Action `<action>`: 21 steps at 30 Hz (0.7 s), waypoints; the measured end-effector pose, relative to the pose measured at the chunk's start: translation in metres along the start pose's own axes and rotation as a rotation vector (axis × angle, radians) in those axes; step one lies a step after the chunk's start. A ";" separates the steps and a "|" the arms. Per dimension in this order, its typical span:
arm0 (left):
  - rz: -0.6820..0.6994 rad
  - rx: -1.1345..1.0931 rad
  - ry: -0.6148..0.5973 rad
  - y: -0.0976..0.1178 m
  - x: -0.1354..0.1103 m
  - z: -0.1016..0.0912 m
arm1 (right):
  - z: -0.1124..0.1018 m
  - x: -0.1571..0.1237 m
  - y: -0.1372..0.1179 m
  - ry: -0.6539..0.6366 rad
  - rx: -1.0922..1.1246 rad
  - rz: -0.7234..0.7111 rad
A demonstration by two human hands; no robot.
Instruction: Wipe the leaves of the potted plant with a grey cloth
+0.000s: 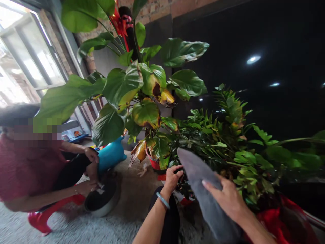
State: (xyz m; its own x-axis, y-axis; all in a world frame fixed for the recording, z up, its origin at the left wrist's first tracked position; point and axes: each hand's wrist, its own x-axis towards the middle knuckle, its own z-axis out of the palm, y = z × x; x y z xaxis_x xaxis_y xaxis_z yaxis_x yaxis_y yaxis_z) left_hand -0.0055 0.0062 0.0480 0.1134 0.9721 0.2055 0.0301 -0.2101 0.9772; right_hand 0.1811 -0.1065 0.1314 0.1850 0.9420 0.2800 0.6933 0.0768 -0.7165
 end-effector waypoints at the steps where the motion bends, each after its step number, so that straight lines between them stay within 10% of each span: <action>1: -0.004 -0.002 0.016 -0.001 0.000 0.000 | -0.011 0.013 -0.001 0.087 -0.028 0.046; 6: -0.035 -0.009 0.048 0.002 -0.002 0.004 | -0.010 0.051 -0.026 0.167 -0.311 0.178; 12: -0.032 -0.053 -0.016 0.010 -0.003 0.003 | 0.049 -0.016 -0.015 -0.190 0.076 0.020; 18: -0.152 -0.097 0.036 0.012 -0.004 0.007 | -0.016 0.011 0.005 0.413 0.110 0.320; 21: -0.179 -0.091 0.024 0.014 -0.006 0.013 | -0.019 0.027 0.002 0.344 -0.120 0.383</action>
State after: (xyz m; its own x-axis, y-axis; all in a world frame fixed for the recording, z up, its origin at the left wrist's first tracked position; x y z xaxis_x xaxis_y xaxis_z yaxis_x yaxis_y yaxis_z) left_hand 0.0075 -0.0035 0.0596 0.0905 0.9955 0.0280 -0.0424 -0.0243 0.9988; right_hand 0.2002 -0.0869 0.1497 0.6450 0.7317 0.2204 0.6023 -0.3092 -0.7360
